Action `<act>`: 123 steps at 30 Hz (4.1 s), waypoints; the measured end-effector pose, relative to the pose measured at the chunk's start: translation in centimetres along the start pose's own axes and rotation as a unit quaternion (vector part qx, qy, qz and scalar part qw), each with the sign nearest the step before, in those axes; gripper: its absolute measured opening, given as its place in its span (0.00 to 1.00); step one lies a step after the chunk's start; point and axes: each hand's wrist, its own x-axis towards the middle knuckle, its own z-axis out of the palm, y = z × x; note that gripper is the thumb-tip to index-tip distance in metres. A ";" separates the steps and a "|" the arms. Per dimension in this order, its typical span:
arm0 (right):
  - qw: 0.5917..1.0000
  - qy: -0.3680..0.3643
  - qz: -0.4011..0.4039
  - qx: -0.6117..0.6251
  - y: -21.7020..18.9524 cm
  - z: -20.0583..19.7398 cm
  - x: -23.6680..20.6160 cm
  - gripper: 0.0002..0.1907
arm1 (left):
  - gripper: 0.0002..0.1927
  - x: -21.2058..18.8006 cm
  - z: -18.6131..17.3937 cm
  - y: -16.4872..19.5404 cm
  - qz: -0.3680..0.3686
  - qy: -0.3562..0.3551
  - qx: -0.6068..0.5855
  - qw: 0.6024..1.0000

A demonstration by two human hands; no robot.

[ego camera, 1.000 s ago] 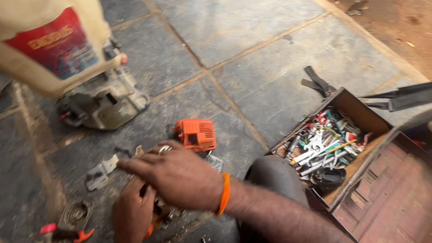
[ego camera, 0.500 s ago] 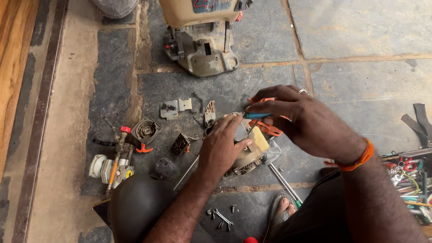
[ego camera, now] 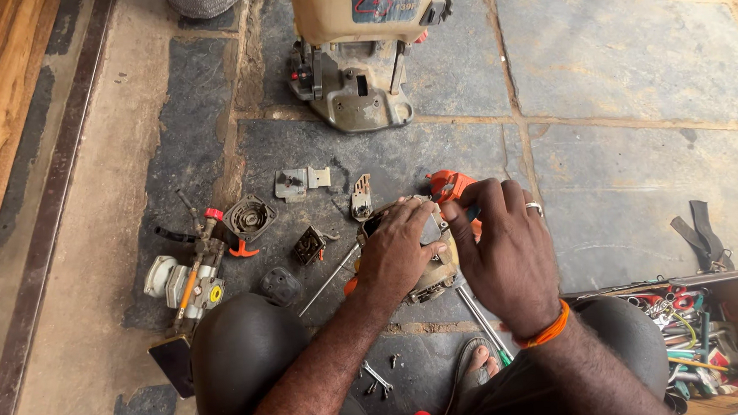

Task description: The person sits on the floor and uses a screwdriver to remove screws from a small engine. They remove the engine cover, inspect the internal components, and then reattach the cover, securing it with screws.

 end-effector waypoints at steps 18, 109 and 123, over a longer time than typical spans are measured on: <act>0.947 -0.246 -0.193 0.077 4.3 -5.4 6.6 0.22 | 0.39 -0.3 -1.0 0.6 -0.010 -0.019 -0.025 0.999; 0.917 -0.355 0.167 -0.077 2.1 -2.9 5.1 0.29 | 0.37 -0.6 0.8 0.0 0.022 0.077 -0.037 0.996; 0.846 -0.276 -0.341 -0.304 3.3 -4.0 8.5 0.17 | 0.37 0.4 1.7 -0.4 0.006 0.060 -0.042 0.997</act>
